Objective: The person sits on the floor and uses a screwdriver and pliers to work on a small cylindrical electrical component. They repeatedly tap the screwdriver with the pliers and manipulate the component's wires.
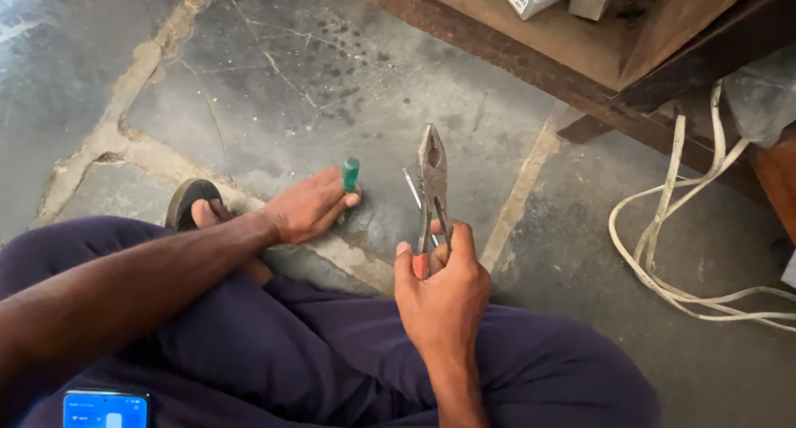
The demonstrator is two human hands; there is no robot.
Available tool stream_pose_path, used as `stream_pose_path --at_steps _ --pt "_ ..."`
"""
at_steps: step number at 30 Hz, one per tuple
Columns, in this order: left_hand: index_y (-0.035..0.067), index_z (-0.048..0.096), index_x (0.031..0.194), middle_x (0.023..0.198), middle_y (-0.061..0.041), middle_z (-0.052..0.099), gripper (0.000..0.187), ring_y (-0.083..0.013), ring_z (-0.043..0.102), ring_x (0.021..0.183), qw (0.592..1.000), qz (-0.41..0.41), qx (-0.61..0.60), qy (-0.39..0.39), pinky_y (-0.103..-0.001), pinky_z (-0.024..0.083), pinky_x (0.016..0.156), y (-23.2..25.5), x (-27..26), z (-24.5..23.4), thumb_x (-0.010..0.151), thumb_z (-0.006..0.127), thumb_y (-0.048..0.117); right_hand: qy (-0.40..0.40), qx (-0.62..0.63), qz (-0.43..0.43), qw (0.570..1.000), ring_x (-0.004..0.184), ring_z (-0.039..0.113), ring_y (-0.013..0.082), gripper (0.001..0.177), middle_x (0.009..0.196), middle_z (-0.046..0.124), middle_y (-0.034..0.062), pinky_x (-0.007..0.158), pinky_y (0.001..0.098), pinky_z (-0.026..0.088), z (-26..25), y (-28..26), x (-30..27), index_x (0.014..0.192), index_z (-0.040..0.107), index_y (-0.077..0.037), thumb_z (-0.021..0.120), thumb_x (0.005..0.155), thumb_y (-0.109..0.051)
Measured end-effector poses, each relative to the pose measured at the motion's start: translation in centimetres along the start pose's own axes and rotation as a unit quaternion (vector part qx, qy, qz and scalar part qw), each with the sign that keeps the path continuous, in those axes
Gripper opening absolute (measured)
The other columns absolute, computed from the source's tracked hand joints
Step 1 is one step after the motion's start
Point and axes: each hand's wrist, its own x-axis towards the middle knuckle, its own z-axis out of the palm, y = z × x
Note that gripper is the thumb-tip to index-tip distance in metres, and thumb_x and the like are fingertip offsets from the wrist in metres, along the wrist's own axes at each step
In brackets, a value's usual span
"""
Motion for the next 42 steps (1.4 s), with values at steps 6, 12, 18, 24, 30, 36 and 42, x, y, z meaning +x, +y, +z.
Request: stream_pose_path --at_steps 6,12,18,24,30,36,42 --pt "0.006 0.058 0.11 0.102 -0.018 0.058 0.024 -0.0393 0.057 0.099 0.999 0.001 0.012 -0.037 -0.049 0.047 0.087 0.6 0.0 0.0 0.105 0.048 0.027 -0.014 0.008 0.005 1.0 0.042 0.056 0.0171 0.033 0.051 0.051 0.001 0.048 0.0357 0.045 0.1 -0.3 0.0 0.106 0.062 -0.005 0.079 0.078 -0.014" --pt "-0.001 0.054 0.11 0.104 -0.02 0.058 0.026 -0.0409 0.056 0.1 0.992 0.101 0.05 -0.051 -0.05 0.046 0.091 0.6 0.5 0.2 0.105 0.05 0.024 0.004 0.02 -0.032 0.999 0.042 0.049 0.0173 0.037 0.051 0.045 0.0024 0.047 0.0356 0.042 0.3 -0.6 -0.5 0.112 0.063 -0.004 0.079 0.081 -0.015" --pt "0.002 0.056 0.105 0.1 -0.018 0.059 0.022 -0.0379 0.058 0.099 0.988 0.108 0.081 -0.073 -0.047 0.047 0.092 0.3 0.4 0.4 0.105 0.051 0.024 -0.021 -0.1 -0.094 0.99 0.052 0.061 0.0266 0.04 0.059 0.057 0.0041 0.052 0.0416 0.047 0.8 -0.2 -1.1 0.111 0.062 -0.004 0.082 0.082 -0.023" --pt "0.001 0.054 0.101 0.102 -0.018 0.058 0.022 -0.0377 0.057 0.1 0.981 0.174 0.09 -0.005 -0.047 0.047 0.091 0.0 0.4 0.7 0.103 0.054 0.023 -0.032 -0.157 -0.119 0.98 0.062 0.065 0.0349 0.044 0.07 0.064 0.0102 0.056 0.0466 0.049 1.5 -0.4 -1.3 0.11 0.064 -0.005 0.085 0.077 -0.025" --pt "0.002 0.055 0.1 0.097 -0.017 0.057 0.022 -0.0366 0.057 0.096 0.988 0.13 0.069 -0.052 -0.046 0.047 0.088 -0.4 0.3 1.2 0.103 0.054 0.023 0.241 0.113 -0.155 0.951 0.054 0.049 0.0143 0.041 0.067 0.053 0.0022 0.051 0.0304 0.042 -0.5 -1.5 -2.8 0.115 0.056 0.001 0.08 0.086 -0.015" --pt "0.001 0.054 0.094 0.093 -0.017 0.057 0.024 -0.0372 0.057 0.095 0.987 0.107 0.101 -0.064 -0.048 0.047 0.087 -0.2 0.5 0.9 0.101 0.055 0.025 -0.167 -0.232 0.014 0.958 0.079 0.067 0.0473 0.039 0.08 0.07 0.0253 0.07 0.0566 0.051 1.7 -1.1 -0.1 0.107 0.059 -0.003 0.077 0.082 -0.026" --pt "0.001 0.055 0.105 0.099 -0.019 0.057 0.021 -0.0396 0.056 0.096 0.991 0.127 0.051 -0.006 -0.048 0.047 0.086 -1.0 -0.1 1.4 0.103 0.055 0.023 -0.038 -0.189 -0.027 0.981 0.073 0.069 0.0433 0.038 0.075 0.071 0.0165 0.066 0.0546 0.05 1.2 -0.3 -0.5 0.108 0.062 -0.008 0.077 0.083 -0.032"
